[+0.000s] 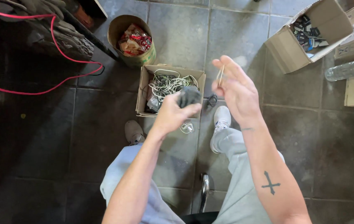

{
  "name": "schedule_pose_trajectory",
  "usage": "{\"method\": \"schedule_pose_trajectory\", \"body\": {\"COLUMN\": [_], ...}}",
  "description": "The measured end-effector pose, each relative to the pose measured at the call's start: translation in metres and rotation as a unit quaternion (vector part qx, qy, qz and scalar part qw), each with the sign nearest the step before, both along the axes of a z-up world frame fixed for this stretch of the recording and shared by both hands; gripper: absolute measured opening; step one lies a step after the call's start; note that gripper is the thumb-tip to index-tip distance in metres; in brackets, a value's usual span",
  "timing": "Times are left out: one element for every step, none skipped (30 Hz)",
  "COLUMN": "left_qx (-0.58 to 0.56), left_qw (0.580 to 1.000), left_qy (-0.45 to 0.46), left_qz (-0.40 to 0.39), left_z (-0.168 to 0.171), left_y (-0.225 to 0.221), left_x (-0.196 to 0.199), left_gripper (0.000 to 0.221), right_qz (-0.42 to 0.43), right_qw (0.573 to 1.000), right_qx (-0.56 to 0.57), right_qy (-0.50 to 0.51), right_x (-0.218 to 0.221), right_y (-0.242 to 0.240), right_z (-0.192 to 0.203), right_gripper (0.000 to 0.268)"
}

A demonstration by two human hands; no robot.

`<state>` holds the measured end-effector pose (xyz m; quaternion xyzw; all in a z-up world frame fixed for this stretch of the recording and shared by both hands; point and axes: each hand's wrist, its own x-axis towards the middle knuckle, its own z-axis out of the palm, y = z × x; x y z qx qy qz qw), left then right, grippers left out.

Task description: Untangling and coiling various electronic cables from a storage box.

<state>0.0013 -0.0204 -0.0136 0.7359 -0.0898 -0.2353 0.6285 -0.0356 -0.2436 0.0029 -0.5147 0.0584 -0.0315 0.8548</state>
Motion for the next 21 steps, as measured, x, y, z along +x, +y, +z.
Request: {"method": "schedule_pose_trajectory", "body": {"left_qx": [-0.090, -0.179, -0.179, -0.258, -0.335, -0.335, -0.347, -0.359, -0.360, -0.344, -0.329, -0.330, -0.279, -0.228, -0.229, -0.138, -0.045, -0.045, 0.021, 0.085, 0.084], "left_qw": [0.994, 0.976, 0.976, 0.956, 0.930, 0.929, 0.925, 0.921, 0.920, 0.924, 0.927, 0.927, 0.941, 0.952, 0.951, 0.961, 0.961, 0.961, 0.954, 0.941, 0.942], "left_qy": [0.061, 0.123, 0.122, 0.138, 0.154, 0.156, 0.153, 0.148, 0.147, 0.158, 0.168, 0.167, 0.170, 0.174, 0.173, 0.193, 0.210, 0.212, 0.228, 0.241, 0.240], "left_qz": [0.012, 0.025, 0.027, 0.012, -0.002, -0.003, -0.024, -0.045, -0.045, -0.055, -0.066, -0.065, -0.087, -0.110, -0.111, -0.143, -0.173, -0.170, -0.195, -0.220, -0.219], "left_z": [-0.005, -0.010, -0.009, -0.008, -0.007, 0.009, 0.025, 0.041, 0.039, 0.038, 0.036, 0.029, 0.021, 0.014, 0.012, 0.011, 0.009, 0.006, 0.004, 0.003, -0.003], "left_y": [0.005, 0.012, 0.013, 0.014, 0.015, 0.016, 0.017, 0.017, 0.015, 0.015, 0.014, 0.012, 0.010, 0.007, 0.007, 0.007, 0.007, 0.006, 0.005, 0.002, 0.004], "left_x": [0.003, 0.004, 0.003, 0.002, 0.001, 0.000, -0.001, -0.001, 0.001, 0.002, 0.003, 0.003, 0.002, 0.002, 0.002, 0.001, 0.000, -0.002, -0.004, -0.004, -0.003], "left_gripper": [0.017, 0.019, 0.019, 0.023, 0.031, 0.031, 0.025, 0.020, 0.020, 0.019, 0.019, 0.019, 0.021, 0.022, 0.022, 0.023, 0.025, 0.025, 0.028, 0.031, 0.031], "right_qz": [0.010, 0.021, 0.024, 0.037, 0.050, 0.049, 0.061, 0.075, 0.075, 0.088, 0.101, 0.103, 0.118, 0.131, 0.130, 0.124, 0.119, 0.122, 0.123, 0.122, 0.123], "right_qw": [1.000, 0.999, 0.999, 0.999, 0.999, 0.999, 0.998, 0.997, 0.997, 0.996, 0.995, 0.995, 0.993, 0.991, 0.991, 0.991, 0.989, 0.989, 0.984, 0.977, 0.976], "right_qx": [-0.023, -0.046, -0.046, -0.028, -0.009, -0.009, -0.008, -0.007, -0.008, -0.012, -0.016, -0.017, -0.021, -0.025, -0.026, -0.051, -0.077, -0.076, -0.108, -0.142, -0.143], "right_qy": [0.004, 0.010, 0.009, 0.003, -0.004, -0.002, 0.005, 0.009, 0.009, 0.006, 0.004, 0.003, -0.004, -0.010, -0.011, -0.027, -0.044, -0.042, -0.073, -0.106, -0.107], "right_x": [-0.003, -0.008, -0.009, -0.012, -0.015, -0.014, -0.014, -0.011, -0.011, -0.011, -0.010, -0.010, -0.009, -0.008, -0.007, -0.007, -0.007, -0.006, -0.004, -0.001, -0.003], "right_y": [-0.001, -0.001, 0.007, 0.015, 0.024, 0.027, 0.031, 0.034, 0.034, 0.035, 0.036, 0.039, 0.041, 0.042, 0.040, 0.039, 0.038, 0.035, 0.032, 0.027, 0.030], "right_z": [-0.004, -0.009, -0.010, -0.012, -0.013, -0.016, -0.019, -0.022, -0.026, -0.031, -0.036, -0.035, -0.034, -0.032, -0.026, -0.020, -0.015, -0.012, -0.010, -0.006, 0.002], "right_gripper": [0.056, 0.071, 0.071, 0.066, 0.061, 0.061, 0.077, 0.104, 0.104, 0.129, 0.156, 0.156, 0.163, 0.169, 0.169, 0.167, 0.165, 0.165, 0.162, 0.160, 0.160]}}
